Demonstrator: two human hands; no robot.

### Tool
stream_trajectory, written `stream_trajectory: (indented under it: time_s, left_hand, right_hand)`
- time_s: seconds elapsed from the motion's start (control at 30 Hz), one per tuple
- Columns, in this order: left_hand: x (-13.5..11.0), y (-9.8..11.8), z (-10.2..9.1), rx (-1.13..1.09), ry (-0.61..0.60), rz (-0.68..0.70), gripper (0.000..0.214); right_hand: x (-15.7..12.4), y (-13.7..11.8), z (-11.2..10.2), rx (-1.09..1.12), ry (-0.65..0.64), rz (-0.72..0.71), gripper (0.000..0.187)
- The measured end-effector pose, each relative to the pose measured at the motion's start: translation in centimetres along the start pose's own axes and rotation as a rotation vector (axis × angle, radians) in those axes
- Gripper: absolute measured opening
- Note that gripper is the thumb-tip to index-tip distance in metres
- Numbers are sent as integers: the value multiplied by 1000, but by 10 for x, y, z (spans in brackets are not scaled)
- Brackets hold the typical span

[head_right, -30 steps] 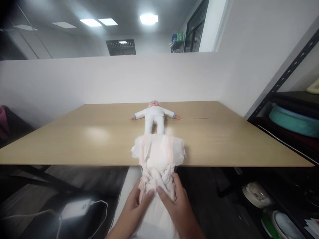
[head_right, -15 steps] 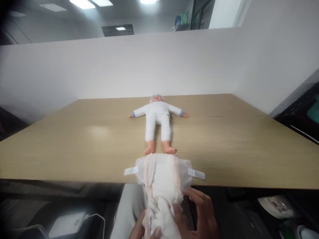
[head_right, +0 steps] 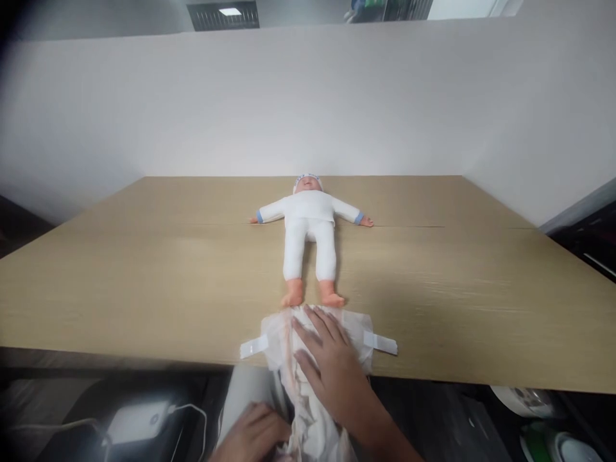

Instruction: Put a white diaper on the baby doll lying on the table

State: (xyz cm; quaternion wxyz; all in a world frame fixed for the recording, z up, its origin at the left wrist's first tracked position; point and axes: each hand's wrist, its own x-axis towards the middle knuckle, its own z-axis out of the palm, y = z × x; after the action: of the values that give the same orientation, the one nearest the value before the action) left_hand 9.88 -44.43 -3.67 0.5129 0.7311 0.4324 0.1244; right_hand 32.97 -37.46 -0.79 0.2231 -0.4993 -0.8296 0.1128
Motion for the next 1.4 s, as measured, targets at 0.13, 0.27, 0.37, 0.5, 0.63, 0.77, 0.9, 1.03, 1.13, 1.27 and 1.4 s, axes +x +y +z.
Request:
stream_trajectory:
  time_s: [0.13, 0.27, 0.37, 0.5, 0.63, 0.77, 0.9, 1.03, 1.13, 1.27, 1.4]
  left_hand:
    - [14, 53, -66, 347, 104, 423, 20]
    - [53, 81, -116, 574, 309, 522, 34]
    - [99, 80, -146, 801, 319, 565, 46]
    - [154, 66, -167, 1100, 202, 602, 84]
    - [183, 61, -171, 1285, 48, 684, 116]
    - [199, 68, -172, 1352, -32, 871, 97]
    - [211, 76, -168, 1354, -45, 1006, 57]
    - [221, 82, -158, 1303, -28, 1068, 31]
    - [226, 87, -153, 1240, -22, 1099, 25]
    - [225, 102, -162, 1057, -61, 1004, 26]
    - [219, 130, -189, 679, -130, 896, 34]
  right_hand:
    - [0, -2, 1, -49, -6, -2, 55]
    - [0, -1, 4, -80, 11, -6, 53]
    - [0, -1, 5, -83, 23, -14, 53]
    - [1, -1, 4, -68, 33, -25, 54]
    - [2, -1, 4, -57, 24, -27, 54]
    - [3, -1, 3, -43, 17, -28, 53]
    - [3, 0, 3, -35, 10, -29, 53]
    - [3, 0, 2, -31, 5, -18, 54]
    - [4, 1, 0, -22, -21, 5, 54]
    - [10, 6, -5, 6, -88, 34, 54]
    - [25, 20, -8, 26, -170, 37, 54]
